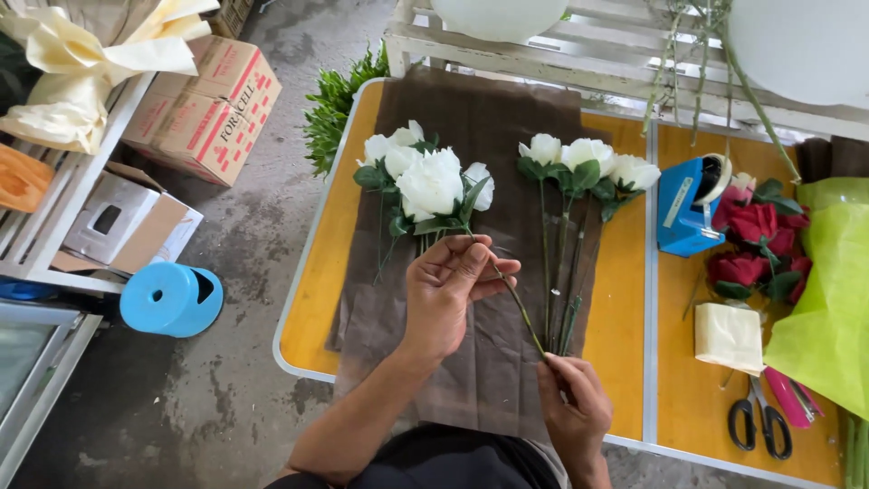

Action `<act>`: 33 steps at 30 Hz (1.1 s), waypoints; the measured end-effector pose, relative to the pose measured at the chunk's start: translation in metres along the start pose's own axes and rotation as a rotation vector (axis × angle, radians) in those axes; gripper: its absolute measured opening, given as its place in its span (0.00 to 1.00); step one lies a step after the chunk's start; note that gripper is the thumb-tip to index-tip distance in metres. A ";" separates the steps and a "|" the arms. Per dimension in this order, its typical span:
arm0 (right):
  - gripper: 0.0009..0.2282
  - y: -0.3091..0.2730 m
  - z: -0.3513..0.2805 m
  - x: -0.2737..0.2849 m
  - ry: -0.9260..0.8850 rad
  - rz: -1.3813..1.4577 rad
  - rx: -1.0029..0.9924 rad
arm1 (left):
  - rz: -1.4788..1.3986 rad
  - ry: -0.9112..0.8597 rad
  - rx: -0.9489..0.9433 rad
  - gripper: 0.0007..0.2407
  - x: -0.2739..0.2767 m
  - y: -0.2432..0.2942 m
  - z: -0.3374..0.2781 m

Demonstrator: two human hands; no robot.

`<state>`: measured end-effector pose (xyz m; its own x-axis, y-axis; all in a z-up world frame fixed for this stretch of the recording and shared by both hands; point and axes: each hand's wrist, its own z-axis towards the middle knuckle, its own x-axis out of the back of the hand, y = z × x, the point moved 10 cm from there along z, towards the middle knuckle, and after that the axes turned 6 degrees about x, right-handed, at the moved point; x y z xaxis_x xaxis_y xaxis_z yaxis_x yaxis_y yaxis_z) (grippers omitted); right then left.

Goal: Sorting and arranging white roses on a table and preparing a floral foam block for an arrangement.

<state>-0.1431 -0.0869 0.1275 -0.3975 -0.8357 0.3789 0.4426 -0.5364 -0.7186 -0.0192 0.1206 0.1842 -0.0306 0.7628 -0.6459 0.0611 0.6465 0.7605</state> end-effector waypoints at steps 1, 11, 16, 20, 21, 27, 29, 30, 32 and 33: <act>0.06 0.000 0.000 0.000 -0.003 0.001 0.003 | -0.002 0.003 -0.003 0.05 0.001 0.002 -0.001; 0.07 -0.013 -0.001 0.000 0.008 -0.066 0.061 | 0.108 0.002 -0.124 0.05 0.005 0.013 -0.012; 0.07 -0.016 -0.005 0.000 0.021 -0.081 0.066 | 0.119 -0.011 -0.180 0.06 0.009 0.011 -0.014; 0.07 -0.019 -0.006 0.000 0.017 -0.072 0.055 | 0.135 0.009 -0.157 0.06 0.011 0.007 -0.014; 0.07 -0.019 -0.007 -0.001 0.015 -0.067 0.054 | 0.117 0.009 -0.135 0.05 0.012 0.005 -0.013; 0.08 -0.020 -0.007 -0.005 -0.020 -0.052 0.016 | 0.108 -0.023 -0.055 0.03 0.014 -0.004 -0.005; 0.08 -0.017 -0.008 -0.006 -0.016 -0.039 0.008 | 0.095 -0.018 -0.015 0.02 0.019 -0.011 0.004; 0.08 -0.015 -0.009 -0.006 -0.011 -0.028 0.000 | 0.082 -0.016 0.026 0.01 0.021 -0.017 0.008; 0.08 -0.016 -0.009 -0.007 -0.009 -0.015 -0.004 | 0.081 -0.022 0.068 0.01 0.022 -0.021 0.010; 0.07 -0.017 -0.009 -0.007 -0.007 -0.001 -0.008 | 0.081 -0.029 0.110 0.02 0.022 -0.025 0.012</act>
<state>-0.1551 -0.0708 0.1315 -0.3919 -0.8361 0.3839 0.4358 -0.5362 -0.7229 -0.0094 0.1210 0.1501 0.0077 0.8106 -0.5856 0.1717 0.5758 0.7993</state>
